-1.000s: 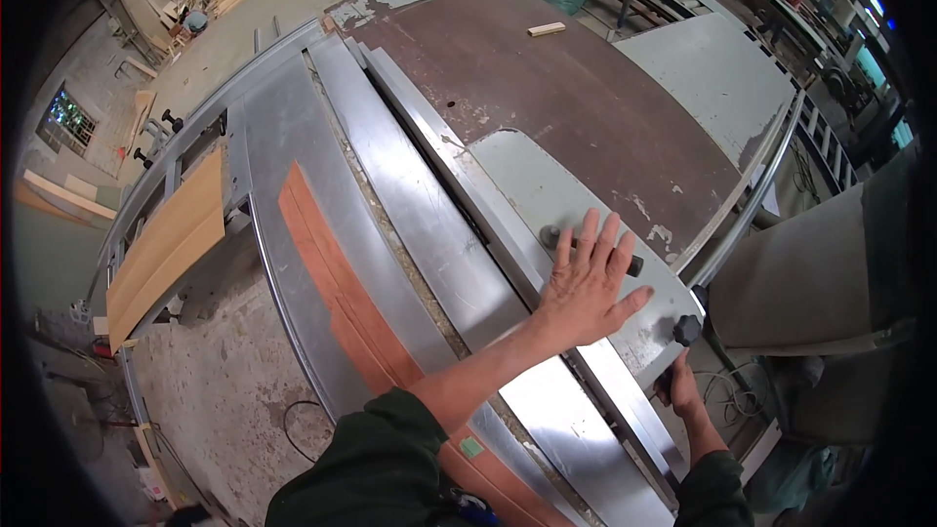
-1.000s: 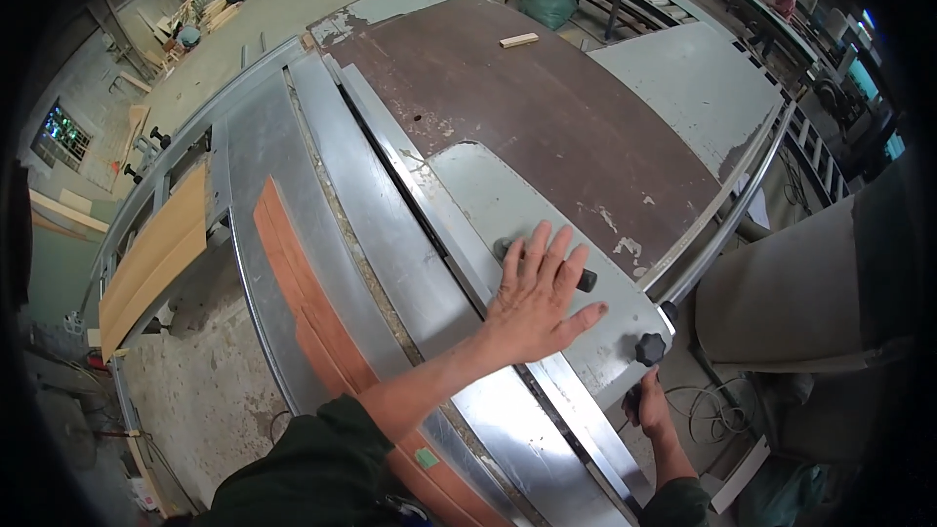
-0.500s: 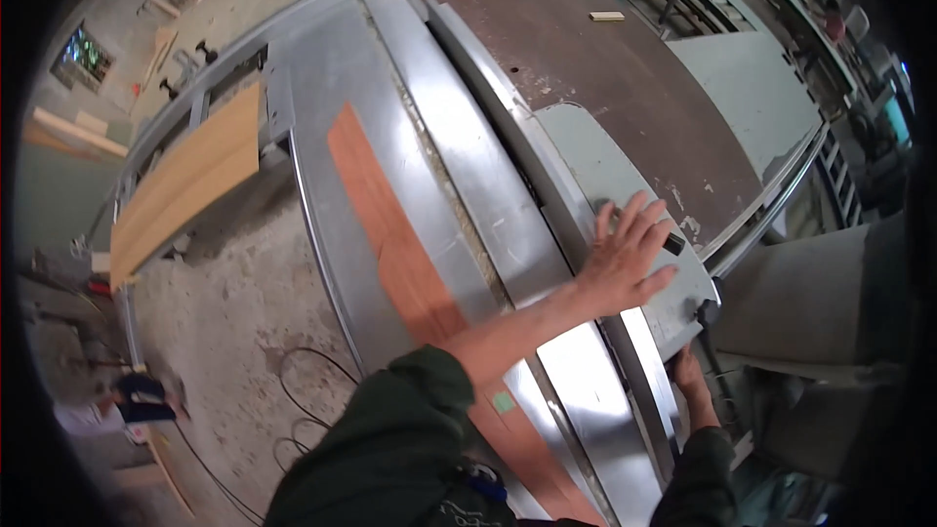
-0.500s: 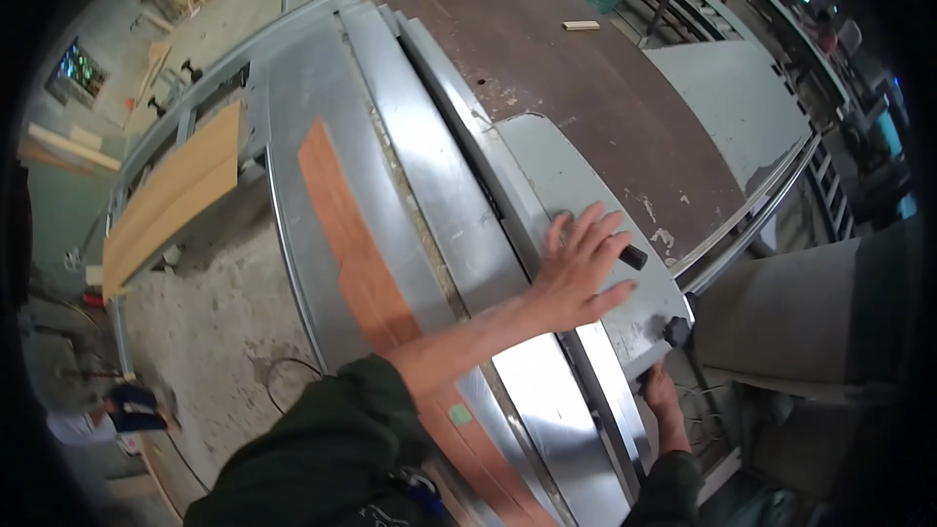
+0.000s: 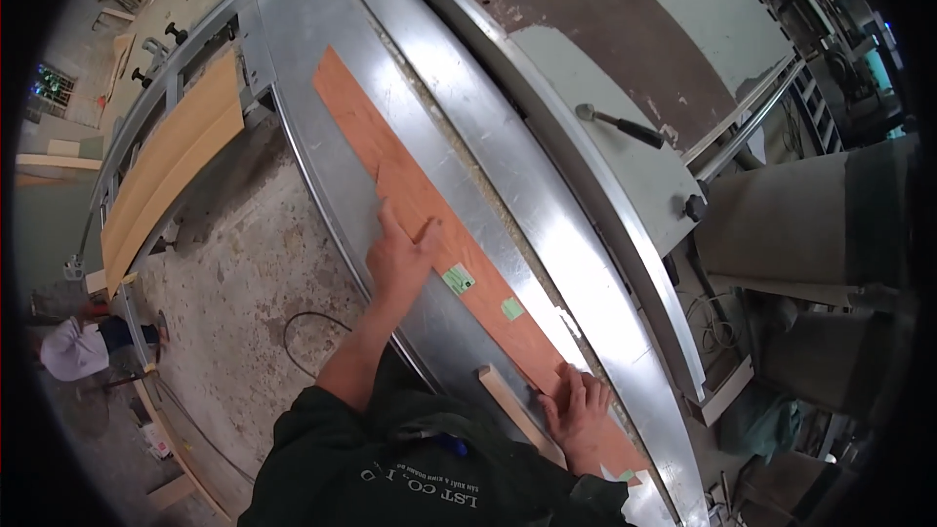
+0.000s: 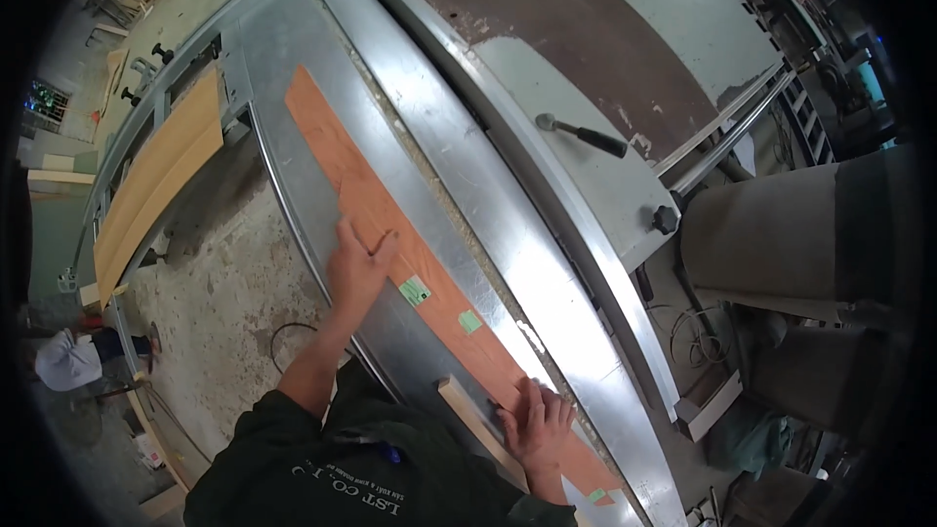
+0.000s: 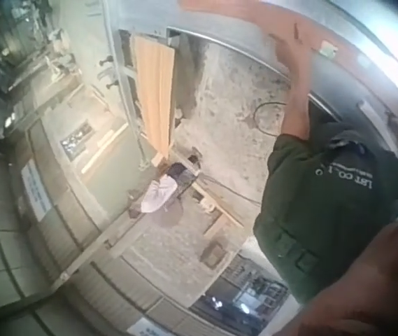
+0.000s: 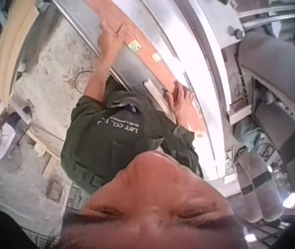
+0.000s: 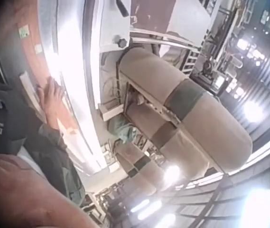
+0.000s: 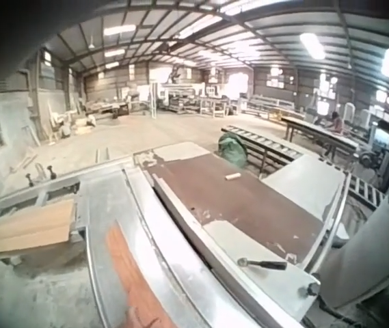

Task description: Operating a sliding table saw to trim and cut wooden strips and panels.

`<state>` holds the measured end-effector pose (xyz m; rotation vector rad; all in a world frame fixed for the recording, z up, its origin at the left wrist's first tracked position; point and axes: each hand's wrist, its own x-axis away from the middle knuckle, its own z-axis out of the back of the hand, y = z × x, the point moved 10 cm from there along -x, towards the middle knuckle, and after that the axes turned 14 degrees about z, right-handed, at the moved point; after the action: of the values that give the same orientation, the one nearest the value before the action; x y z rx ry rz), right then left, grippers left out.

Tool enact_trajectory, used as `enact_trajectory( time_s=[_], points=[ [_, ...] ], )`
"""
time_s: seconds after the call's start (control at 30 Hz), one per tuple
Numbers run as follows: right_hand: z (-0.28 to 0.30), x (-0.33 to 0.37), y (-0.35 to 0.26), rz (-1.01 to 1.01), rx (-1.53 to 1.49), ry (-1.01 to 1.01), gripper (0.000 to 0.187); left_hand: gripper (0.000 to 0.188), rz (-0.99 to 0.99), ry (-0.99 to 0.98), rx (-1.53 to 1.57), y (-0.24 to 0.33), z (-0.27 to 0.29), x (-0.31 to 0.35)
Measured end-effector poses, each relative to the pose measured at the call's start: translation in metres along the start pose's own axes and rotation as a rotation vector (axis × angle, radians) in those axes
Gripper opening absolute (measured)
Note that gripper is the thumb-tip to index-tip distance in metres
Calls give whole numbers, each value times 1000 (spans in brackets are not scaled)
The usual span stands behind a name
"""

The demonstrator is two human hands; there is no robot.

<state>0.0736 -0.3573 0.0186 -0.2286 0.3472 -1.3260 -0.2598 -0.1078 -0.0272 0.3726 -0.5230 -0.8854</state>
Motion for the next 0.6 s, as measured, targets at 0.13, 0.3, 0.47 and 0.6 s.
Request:
enact_trajectory(
  time_s=[0.13, 0.3, 0.47, 0.6],
  points=[
    [0, 5, 5, 108, -37, 70, 53, 82, -133, 104, 59, 36, -19, 1],
    [27, -3, 67, 99, 171, 185, 43, 94, -125, -214, 98, 123, -107, 6],
    [17, -48, 93, 184, 336, 226, 37, 92, -139, -192, 189, 164, -140, -8],
    [-9, -86, 105, 334, 231, 185, 37, 88, -153, -164, 164, 173, -155, -12]
  ],
)
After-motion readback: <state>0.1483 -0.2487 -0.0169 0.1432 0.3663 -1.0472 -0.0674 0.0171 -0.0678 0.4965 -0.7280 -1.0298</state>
